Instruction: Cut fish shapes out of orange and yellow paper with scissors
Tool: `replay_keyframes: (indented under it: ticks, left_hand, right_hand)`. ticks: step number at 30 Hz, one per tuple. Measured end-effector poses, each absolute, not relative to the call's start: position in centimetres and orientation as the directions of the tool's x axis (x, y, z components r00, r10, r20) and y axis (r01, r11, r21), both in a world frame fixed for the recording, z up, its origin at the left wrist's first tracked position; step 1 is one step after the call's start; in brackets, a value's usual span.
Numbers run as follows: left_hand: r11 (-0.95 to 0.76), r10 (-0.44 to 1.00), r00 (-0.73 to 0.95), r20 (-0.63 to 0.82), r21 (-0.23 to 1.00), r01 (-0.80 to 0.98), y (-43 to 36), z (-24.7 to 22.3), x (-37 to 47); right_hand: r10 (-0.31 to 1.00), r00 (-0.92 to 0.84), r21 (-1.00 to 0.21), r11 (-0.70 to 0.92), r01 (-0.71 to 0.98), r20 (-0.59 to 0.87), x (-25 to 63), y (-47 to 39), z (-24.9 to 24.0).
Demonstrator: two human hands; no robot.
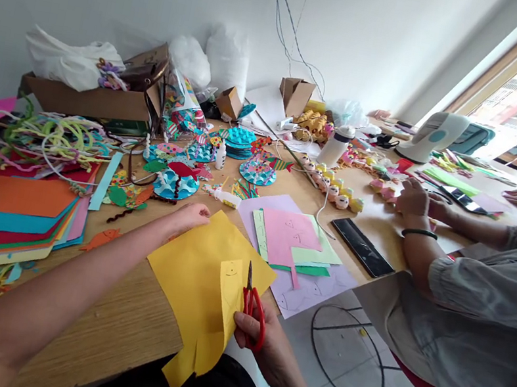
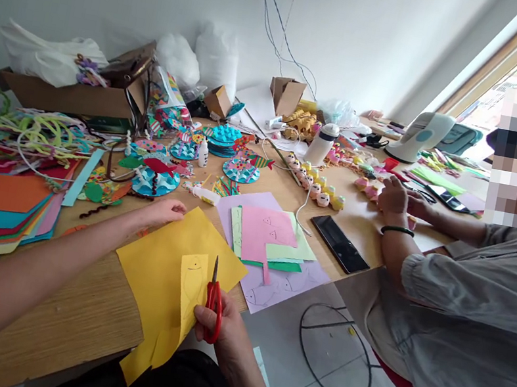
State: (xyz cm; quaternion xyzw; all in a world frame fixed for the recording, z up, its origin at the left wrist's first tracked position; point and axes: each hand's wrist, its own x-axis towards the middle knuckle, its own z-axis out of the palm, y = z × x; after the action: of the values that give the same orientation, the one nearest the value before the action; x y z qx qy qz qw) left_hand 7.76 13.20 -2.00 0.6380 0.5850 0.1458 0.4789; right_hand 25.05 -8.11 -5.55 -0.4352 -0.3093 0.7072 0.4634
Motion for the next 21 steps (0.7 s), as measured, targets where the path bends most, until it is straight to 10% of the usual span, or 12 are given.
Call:
replay_keyframes:
  ticks: [13,21]
  left_hand:
    - [0.231,0.633,0.548,-0.546,0.81,0.539,10.0,0.0,3.5]
    - [0.3,0.799,0.416,-0.434,0.887,0.35,5.9,2.7,1.4]
  right_hand:
    - [0.912,-0.163,-0.846,-0.411,-0.34,-0.378,24.7,-8.2,-5.8]
    - [0.917,-0.146,-0.879,-0.397,-0.265,-0.37,25.1,-8.8,-4.9]
